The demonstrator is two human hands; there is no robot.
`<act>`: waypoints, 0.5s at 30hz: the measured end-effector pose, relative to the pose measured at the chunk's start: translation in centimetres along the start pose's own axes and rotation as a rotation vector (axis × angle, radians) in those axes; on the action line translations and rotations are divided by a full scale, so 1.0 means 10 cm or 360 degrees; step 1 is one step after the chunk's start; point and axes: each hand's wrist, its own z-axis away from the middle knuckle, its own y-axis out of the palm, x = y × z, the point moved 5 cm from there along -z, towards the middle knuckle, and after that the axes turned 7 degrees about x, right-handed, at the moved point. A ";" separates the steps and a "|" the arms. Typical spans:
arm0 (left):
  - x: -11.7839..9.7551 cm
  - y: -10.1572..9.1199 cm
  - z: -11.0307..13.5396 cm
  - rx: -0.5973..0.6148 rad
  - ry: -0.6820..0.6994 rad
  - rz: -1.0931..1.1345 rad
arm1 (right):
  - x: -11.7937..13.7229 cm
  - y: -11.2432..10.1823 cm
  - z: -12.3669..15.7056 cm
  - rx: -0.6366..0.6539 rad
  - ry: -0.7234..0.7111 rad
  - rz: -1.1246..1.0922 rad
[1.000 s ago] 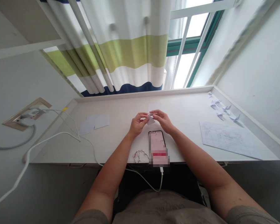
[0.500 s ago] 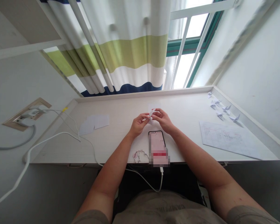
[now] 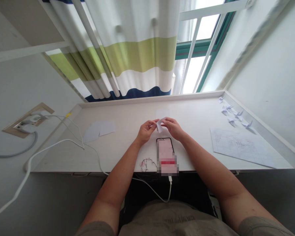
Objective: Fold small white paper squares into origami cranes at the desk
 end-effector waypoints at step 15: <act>0.04 -0.03 -0.01 -0.0040 -0.0019 -0.0047 | -0.03 0.05 0.02 0.0032 0.0112 -0.0126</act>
